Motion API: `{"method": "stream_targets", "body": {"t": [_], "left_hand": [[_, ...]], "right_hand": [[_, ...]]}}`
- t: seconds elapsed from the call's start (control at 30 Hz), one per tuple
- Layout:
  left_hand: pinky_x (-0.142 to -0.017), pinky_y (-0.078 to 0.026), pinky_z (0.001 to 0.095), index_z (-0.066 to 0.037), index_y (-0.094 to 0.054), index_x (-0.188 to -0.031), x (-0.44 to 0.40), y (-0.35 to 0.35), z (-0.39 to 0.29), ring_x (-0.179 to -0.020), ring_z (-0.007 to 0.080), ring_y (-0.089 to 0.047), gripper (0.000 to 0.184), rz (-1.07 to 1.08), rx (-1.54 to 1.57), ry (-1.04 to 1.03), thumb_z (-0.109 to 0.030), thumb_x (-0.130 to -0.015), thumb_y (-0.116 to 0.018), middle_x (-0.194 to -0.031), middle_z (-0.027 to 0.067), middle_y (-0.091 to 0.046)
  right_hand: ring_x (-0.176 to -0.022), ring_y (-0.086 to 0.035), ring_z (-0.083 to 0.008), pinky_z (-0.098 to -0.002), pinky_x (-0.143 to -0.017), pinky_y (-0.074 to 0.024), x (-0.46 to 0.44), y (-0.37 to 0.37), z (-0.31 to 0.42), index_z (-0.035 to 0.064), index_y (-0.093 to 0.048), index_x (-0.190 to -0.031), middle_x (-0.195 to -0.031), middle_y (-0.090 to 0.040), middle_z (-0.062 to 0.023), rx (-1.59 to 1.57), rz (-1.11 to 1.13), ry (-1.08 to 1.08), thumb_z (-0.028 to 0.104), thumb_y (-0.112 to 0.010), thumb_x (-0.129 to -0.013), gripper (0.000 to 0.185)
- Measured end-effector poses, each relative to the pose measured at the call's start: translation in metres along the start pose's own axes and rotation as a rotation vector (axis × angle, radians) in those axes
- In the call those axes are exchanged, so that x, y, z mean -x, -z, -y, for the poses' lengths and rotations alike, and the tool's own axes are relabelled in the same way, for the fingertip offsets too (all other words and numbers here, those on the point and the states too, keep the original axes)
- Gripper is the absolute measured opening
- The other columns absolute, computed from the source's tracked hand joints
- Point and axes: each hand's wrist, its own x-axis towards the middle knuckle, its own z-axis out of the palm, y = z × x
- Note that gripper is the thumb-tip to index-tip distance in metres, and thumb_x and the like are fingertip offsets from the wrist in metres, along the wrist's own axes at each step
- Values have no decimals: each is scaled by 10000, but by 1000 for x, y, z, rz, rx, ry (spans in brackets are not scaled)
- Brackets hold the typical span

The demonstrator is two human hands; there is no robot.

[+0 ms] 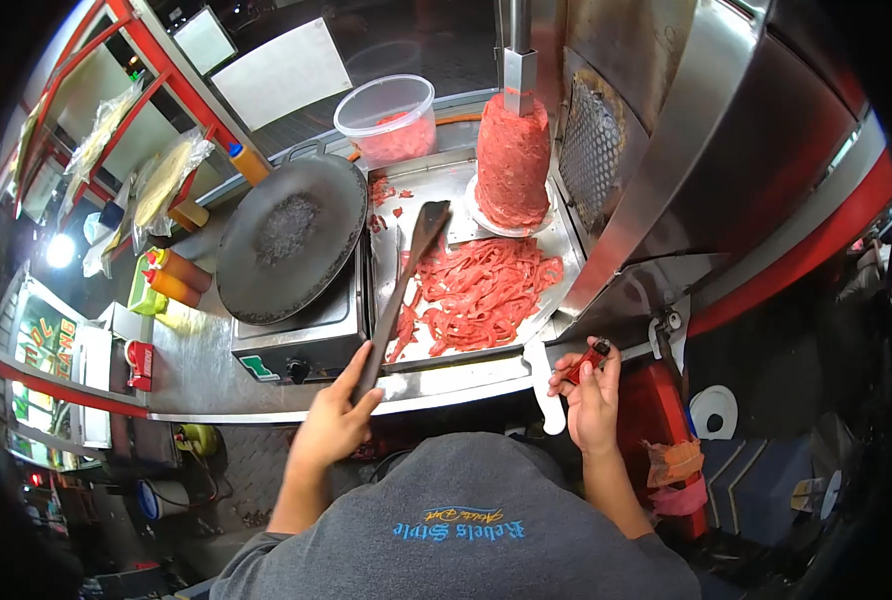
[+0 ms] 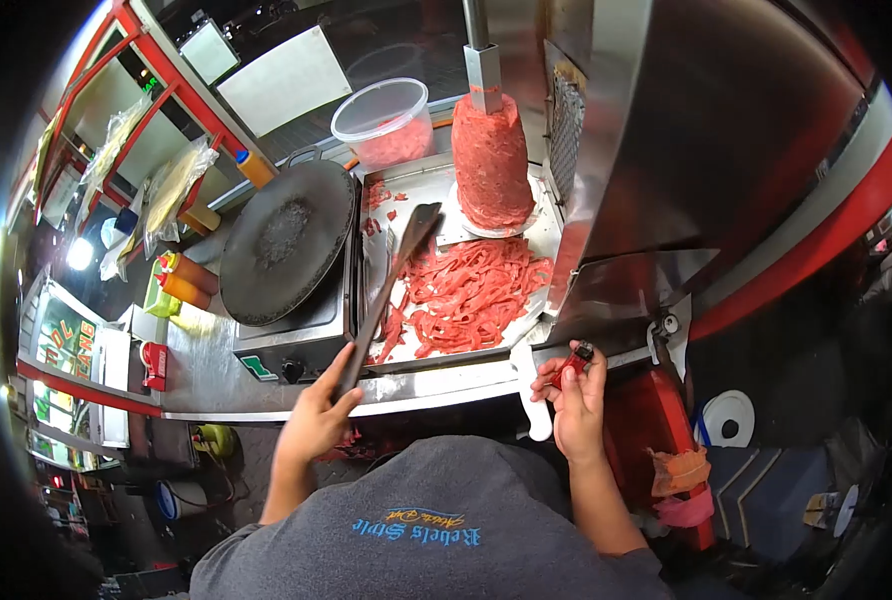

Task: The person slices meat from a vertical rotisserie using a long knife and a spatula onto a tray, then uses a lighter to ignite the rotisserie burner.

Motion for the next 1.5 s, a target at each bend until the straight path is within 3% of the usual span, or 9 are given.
{"method": "stream_targets", "body": {"t": [0.07,0.23,0.47,0.57,0.7,0.8,0.93,1.13,1.5], "left_hand": [[-583,-545,344,-146,-309,-1708,-14,-19,4,-513,177,-653,760,-28,34,-22,-205,-1045,-676,-625,79,-640],[-1030,-494,425,-63,-295,-1698,-23,-19,-3,-1199,372,-649,811,19,-262,-217,-241,-1030,-718,-1357,312,-635],[-1064,-517,439,-34,-512,-1569,-19,0,-34,-1223,407,-670,647,9,-685,-596,-259,-1009,-746,-1365,243,-641],[-1026,-551,416,-12,-778,-1122,-14,-7,-92,-1217,338,-697,236,52,-444,-814,-75,-899,-821,-1213,151,-713],[-910,-587,415,-19,-741,-863,-5,-46,-173,-1121,303,-743,239,253,-406,-1201,-91,-753,-940,-961,92,-731],[-871,-582,446,-11,-752,-1036,-13,-95,-215,-979,351,-729,230,615,-456,-1429,-239,-1028,-723,-975,146,-722],[-971,-564,449,-62,-650,-1364,-48,-194,-242,-1146,343,-696,422,587,-585,-1726,-93,-947,-593,-1211,146,-689],[-970,-520,400,-81,-772,-1209,-119,-301,-241,-1134,259,-713,320,89,-1199,-1610,-221,-934,-687,-1193,91,-749],[-1040,-459,386,-98,-819,-1128,-132,-308,-226,-1171,244,-691,368,80,-1296,-1659,-384,-921,-716,-1189,102,-771]], "right_hand": [[-845,-654,-193,-356,-728,-571,-1,0,-2,154,-369,-1527,-1093,-649,-137,69,32,62,186,-475,-1162,381],[-757,-568,-111,-262,-647,-490,-2,12,-7,133,-419,-1503,-1000,-611,-77,181,46,174,239,-507,-1164,366],[-728,-407,-22,-195,-642,-366,14,2,-14,61,-553,-1377,-925,-517,43,206,-15,108,135,-525,-1132,257],[-1157,-605,-102,-280,-1035,-478,15,3,-20,1,-594,-1331,-1199,-677,-56,286,45,99,135,-544,-1129,247],[-1062,-617,-87,-260,-970,-493,6,-20,-8,6,-592,-1354,-1138,-687,-45,555,137,154,153,-580,-1130,268],[-1202,-652,-205,-358,-1067,-496,-11,-39,-8,43,-599,-1368,-1267,-686,-105,365,320,263,189,-632,-1093,313],[-1253,-650,-191,-381,-1126,-474,-60,-50,-31,48,-485,-1487,-1328,-698,-89,898,484,505,228,-678,-1078,486],[-607,-446,-55,-237,-498,-372,-140,-94,-41,136,-553,-1131,-801,-522,24,24,-209,43,430,-562,-1132,294],[-451,-310,-136,-324,-448,-218,-208,-102,-46,185,-451,-744,-573,-394,27,-342,-567,-176,696,-512,-982,567]]}}
